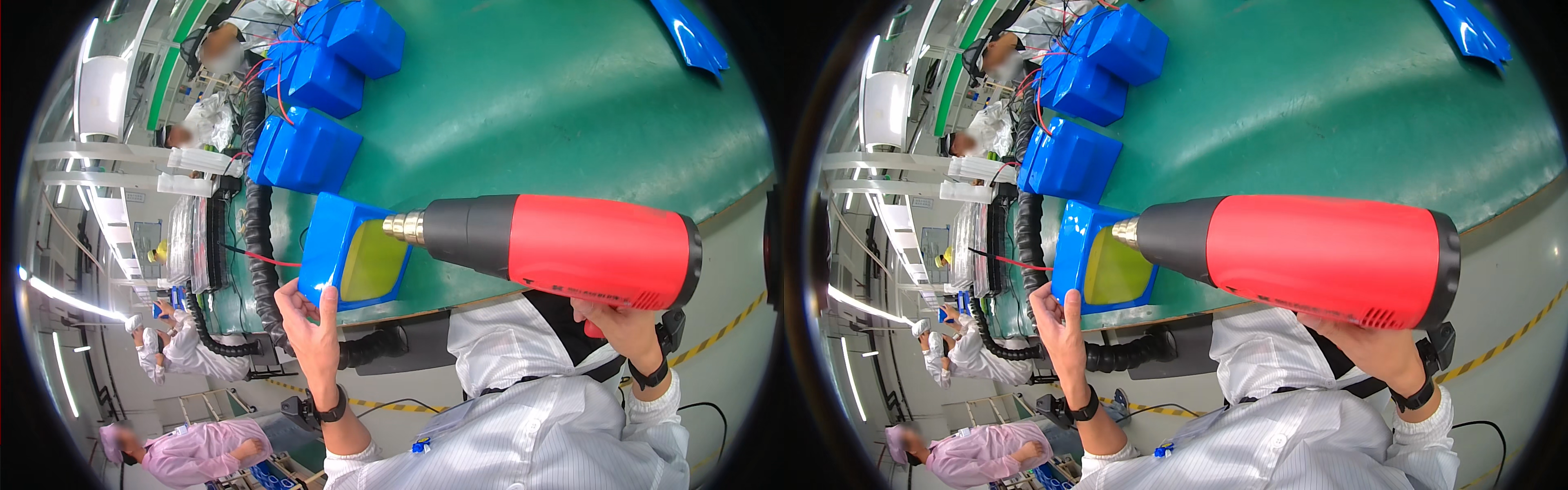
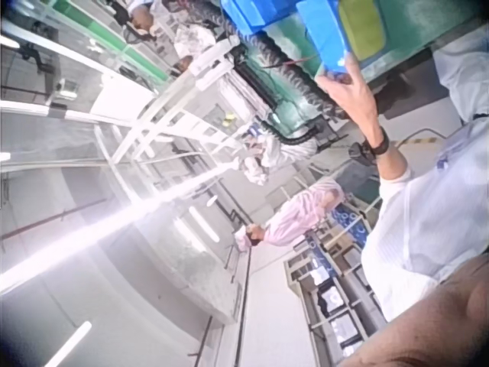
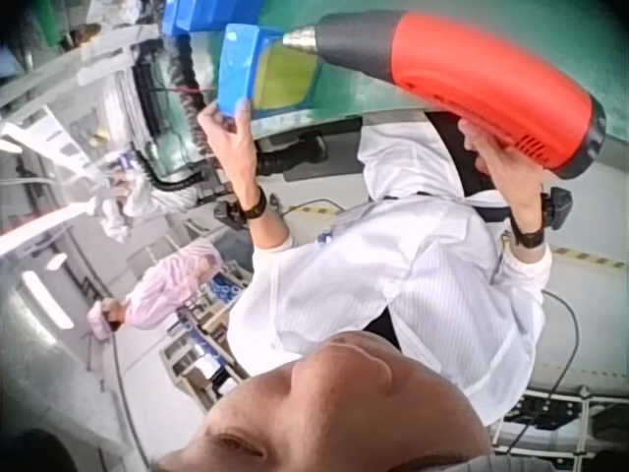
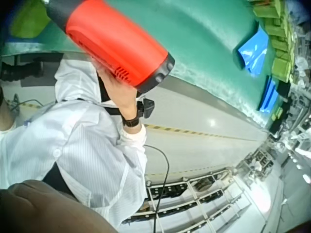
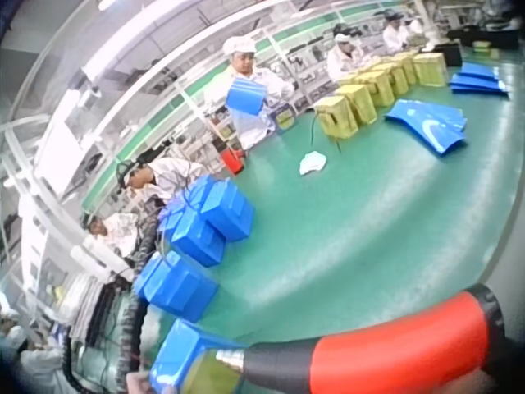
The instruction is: Using a heat gun to shrink blue plastic wrap around battery packs in a factory setting.
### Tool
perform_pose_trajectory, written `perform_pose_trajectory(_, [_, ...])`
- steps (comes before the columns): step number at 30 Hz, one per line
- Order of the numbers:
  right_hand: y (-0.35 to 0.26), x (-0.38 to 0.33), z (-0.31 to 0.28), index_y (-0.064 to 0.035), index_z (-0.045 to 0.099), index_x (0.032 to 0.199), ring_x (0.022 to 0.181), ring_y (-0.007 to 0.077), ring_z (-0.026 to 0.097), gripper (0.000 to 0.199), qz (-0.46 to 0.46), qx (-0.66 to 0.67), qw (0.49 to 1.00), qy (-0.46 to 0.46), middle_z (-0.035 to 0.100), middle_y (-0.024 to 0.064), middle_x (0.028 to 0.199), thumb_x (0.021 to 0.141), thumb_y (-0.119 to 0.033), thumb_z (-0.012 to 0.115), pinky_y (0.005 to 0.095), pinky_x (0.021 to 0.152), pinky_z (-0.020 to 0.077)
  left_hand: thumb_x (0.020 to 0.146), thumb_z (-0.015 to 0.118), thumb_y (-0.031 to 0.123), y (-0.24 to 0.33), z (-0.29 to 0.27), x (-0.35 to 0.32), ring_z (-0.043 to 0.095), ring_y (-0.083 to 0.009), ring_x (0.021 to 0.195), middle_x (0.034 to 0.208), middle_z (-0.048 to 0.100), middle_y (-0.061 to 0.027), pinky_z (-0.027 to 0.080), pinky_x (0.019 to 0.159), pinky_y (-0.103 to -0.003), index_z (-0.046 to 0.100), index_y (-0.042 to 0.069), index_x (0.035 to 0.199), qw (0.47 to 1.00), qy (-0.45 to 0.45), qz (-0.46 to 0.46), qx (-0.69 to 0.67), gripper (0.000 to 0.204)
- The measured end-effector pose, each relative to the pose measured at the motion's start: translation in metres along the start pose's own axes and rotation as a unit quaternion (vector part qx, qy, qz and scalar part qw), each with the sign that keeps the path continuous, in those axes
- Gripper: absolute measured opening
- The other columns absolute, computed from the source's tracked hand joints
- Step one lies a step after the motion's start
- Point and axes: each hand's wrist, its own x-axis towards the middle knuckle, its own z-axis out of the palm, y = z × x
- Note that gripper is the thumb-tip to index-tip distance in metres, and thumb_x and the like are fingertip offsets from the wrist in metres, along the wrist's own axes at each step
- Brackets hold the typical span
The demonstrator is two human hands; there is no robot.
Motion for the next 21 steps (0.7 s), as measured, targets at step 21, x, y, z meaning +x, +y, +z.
perform_pose_trajectory(21, [0.01,0.012,0.015,-0.0028,0.072,0.105,0.064,0.0107,0.062,0.019,-0.146,-0.099,0.983,0.056,0.071,0.0053,0.082,0.09,-0.012,0.078,0.0258,0.057,0.0501,0.095,0.071,0.031,-0.005,0.006,0.001,0.055,-0.0126,0.085,0.099,0.061,-0.0067,0.043,0.077,-0.027,0.047,-0.001,0.126,0.999,0.025,0.005,-0.048,0.051])
